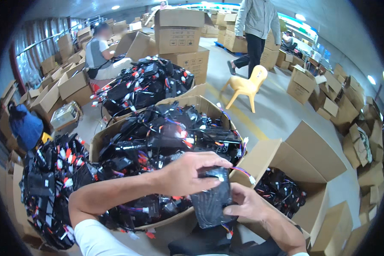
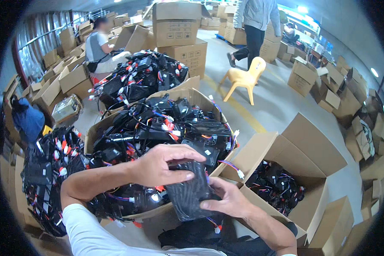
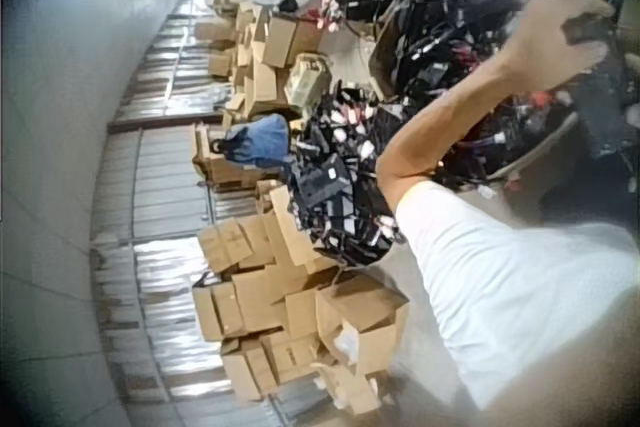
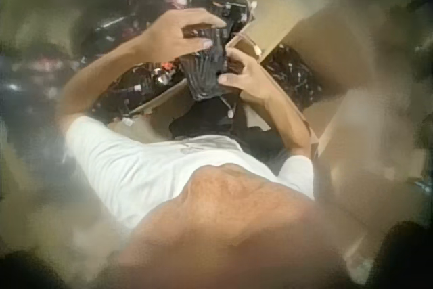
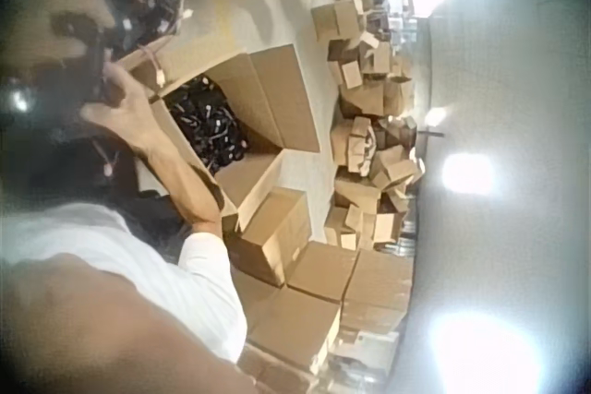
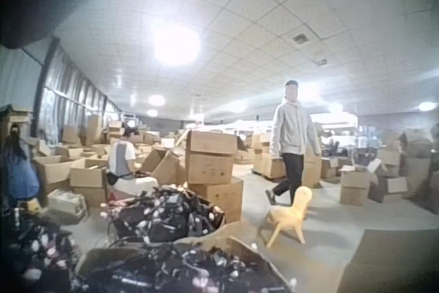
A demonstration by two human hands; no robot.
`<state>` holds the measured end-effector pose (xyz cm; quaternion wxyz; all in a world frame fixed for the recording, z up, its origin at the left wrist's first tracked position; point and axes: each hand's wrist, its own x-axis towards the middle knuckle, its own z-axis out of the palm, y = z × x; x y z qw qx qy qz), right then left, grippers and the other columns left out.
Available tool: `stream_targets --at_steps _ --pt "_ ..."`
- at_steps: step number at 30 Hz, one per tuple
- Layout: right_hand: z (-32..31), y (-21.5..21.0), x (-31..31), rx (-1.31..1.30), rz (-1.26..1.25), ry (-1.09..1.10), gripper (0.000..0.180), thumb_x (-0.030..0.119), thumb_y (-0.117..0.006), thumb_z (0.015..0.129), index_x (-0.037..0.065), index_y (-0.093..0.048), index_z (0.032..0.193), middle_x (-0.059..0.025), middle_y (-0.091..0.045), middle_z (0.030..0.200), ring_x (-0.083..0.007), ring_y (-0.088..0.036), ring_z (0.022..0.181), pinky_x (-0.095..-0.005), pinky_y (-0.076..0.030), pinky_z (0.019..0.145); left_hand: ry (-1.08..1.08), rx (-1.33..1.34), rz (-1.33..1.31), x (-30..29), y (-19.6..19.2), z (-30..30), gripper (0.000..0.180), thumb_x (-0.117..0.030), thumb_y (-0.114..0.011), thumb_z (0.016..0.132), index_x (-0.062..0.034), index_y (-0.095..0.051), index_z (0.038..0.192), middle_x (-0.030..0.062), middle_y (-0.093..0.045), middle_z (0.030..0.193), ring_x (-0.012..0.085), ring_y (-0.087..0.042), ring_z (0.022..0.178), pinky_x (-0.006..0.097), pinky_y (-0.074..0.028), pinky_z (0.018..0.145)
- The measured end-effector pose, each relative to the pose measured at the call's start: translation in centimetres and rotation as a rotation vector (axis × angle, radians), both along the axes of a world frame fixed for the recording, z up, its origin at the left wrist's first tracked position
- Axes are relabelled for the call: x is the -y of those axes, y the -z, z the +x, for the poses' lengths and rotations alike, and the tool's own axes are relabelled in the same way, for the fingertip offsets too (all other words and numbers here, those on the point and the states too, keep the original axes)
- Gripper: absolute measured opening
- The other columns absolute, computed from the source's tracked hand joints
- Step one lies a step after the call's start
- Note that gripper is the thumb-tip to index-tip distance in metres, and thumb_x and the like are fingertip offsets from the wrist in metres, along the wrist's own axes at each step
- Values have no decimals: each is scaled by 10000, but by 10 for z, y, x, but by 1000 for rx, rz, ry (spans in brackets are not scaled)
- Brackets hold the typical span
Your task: The person packs electronic components and wires into cardboard boxes, then seals the boxes with packing tape using a tape dispenser and applies labels.
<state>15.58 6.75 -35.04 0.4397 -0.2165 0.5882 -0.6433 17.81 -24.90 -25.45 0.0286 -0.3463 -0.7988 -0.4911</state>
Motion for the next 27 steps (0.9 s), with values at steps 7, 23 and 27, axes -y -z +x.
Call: stream_targets --at_steps 7,23,27 --pt "25 11 -12 -555 -15 629 929 221 -1034 923 -60 -499 1628 -139 -720 1471 -232 -695 1372 -418 -541 1214 -54 -166 151 -51 16 -42 461 -73 -825 1062 -16 -736 1512 188 -756 1443 306 -773 1296 412 -618 1113" --pt "-4 15 -125 -255 -123 873 849 127 -1032 852 -39 -617 1574 -111 -762 1398 -210 -752 1230 -398 -603 1134 -803 -18 -333 372 158 -122 398 -174 -822 995 45 -801 1326 225 -863 1121 361 -827 1096 446 -618 1020" --pt "-6 -14 -166 -276 -230 925 579 62 -943 932 -48 -705 1448 -102 -806 1296 -185 -771 1170 -384 -627 1075 -1266 -102 -632 336 74 -116 373 -233 -830 1003 60 -808 1233 264 -846 1086 362 -834 1072 480 -611 951"
